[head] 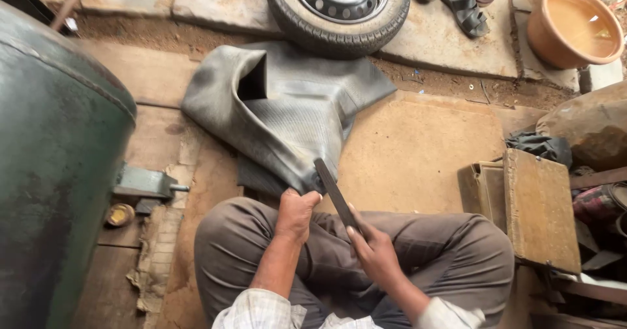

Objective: The recorder is repairing a punctured tire tube by cleaning the area with a rasp and applying adhesive/patches.

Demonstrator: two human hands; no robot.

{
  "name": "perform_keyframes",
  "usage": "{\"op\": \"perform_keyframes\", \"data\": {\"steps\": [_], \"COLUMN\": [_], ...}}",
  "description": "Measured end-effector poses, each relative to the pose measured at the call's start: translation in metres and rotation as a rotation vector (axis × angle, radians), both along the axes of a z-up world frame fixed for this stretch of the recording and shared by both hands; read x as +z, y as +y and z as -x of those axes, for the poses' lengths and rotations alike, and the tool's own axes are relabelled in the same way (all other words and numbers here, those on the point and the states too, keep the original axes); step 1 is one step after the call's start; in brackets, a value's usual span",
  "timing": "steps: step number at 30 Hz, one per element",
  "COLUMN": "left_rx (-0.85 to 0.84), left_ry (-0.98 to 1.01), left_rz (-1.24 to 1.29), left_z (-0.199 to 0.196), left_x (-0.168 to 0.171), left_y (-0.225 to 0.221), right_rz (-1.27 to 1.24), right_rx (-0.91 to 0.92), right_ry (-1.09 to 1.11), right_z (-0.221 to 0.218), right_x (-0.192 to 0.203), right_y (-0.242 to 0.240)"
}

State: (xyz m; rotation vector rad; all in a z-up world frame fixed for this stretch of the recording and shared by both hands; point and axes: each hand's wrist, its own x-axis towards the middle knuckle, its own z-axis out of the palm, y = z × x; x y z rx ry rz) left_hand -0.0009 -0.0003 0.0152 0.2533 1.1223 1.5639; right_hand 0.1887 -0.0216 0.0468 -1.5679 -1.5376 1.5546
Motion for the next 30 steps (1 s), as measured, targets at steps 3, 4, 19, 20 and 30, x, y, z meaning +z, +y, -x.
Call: {"op": "perform_keyframes", "data": {"steps": [3, 4, 19, 20, 30], "left_rx": [-0.046, -0.037, 0.029, 0.018, 0.031], "left_ry": [0.144, 0.167, 0.192, 0.188, 0.103], "left_rz": [0.089, 0.053, 0.035, 0.049, 0.176], "left_z": [-0.002, 0.0, -0.004, -0.004, -0.001], "left_x": [-0.046, -0.033, -0.026, -0.017, -0.058], "left_y": [-0.002, -0.001, 0.002, 0.002, 0.007], "right_rz": [0.02, -0.017, -0.535, -0.468, 0.386], "right_rx": [0.025, 0.03, 0.021, 0.024, -0.249], "right_ry": [-0.004, 0.018, -0.316, -0.311, 0.353], "right_z": [0.032, 0.039, -0.006, -0.013, -0.034], "right_x": [0.008, 0.009, 0.038, 0.021, -0.02], "right_y": [0.03, 0.042, 0.043, 0.039, 0.044]}}
